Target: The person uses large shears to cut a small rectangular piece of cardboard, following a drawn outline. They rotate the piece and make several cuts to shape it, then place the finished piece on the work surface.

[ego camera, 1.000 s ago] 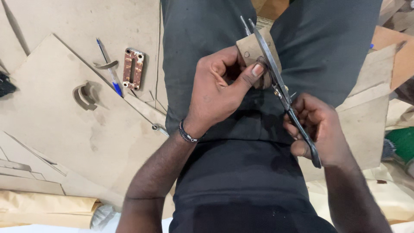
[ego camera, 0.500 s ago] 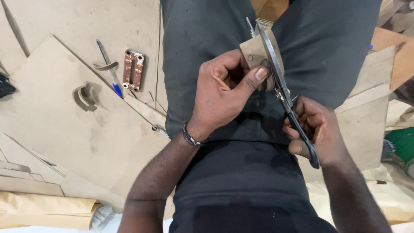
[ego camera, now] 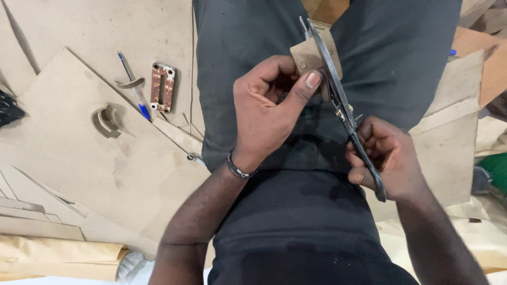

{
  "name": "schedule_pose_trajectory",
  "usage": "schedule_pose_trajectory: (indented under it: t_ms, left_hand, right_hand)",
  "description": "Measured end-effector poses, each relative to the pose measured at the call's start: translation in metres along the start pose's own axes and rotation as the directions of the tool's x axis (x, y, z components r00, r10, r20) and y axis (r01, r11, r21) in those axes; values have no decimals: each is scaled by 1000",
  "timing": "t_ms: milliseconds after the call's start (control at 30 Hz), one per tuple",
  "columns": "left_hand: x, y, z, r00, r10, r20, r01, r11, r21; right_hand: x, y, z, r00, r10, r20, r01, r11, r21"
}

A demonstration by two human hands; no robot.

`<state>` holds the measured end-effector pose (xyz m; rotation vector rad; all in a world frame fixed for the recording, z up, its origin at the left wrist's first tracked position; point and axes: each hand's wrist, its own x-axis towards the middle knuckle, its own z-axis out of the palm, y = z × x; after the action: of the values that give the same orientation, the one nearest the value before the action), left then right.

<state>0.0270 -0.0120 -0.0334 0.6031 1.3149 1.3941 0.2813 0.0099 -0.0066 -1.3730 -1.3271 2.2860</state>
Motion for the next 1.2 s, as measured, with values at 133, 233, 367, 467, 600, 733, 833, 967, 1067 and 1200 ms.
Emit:
schedule_pose_trajectory:
  t_ms: [133,233,367,467,600,733,833,967,1067,1200]
  left_hand:
    - [0,3,-3,1000,-11,13,9,992,126]
    - [2,5,-5,999,19,48,-27,986,167]
    - [4,7,-7,998,-10,65,-2,984,178]
    - [4,8,-7,997,-16,75,4,989,151]
    - [4,9,-10,995,-32,97,15,985,173]
    - [7,10,-12,991,30,127,-57,974,218]
    - [7,11,-8,993,83,88,-102,967,232]
    - [-2,15,8,977,207,-45,-187,943,273]
    - [-1,19,4,977,213,-26,-193,922,336]
    - [1,22,-13,978,178,108,-205,909,362]
  right_hand:
    - [3,1,3,1000,11,-14,-10,998,66]
    - [5,1,4,1000,-8,-3,8,993,114]
    - [5,0,5,1000,-7,-26,9,998,66]
    - [4,-3,1,999,9,-40,-9,1000,-4]
    - [5,-8,-8,1000,-12,17,13,998,-54]
    - [5,-12,-10,1000,6,16,-5,999,-41]
    - [8,-14,-8,998,63,32,-63,998,5]
    - [12,-13,-6,996,55,71,-65,988,141]
    - [15,-9,-7,982,44,185,-104,939,329]
    - [15,-5,-9,974,119,191,-176,933,314]
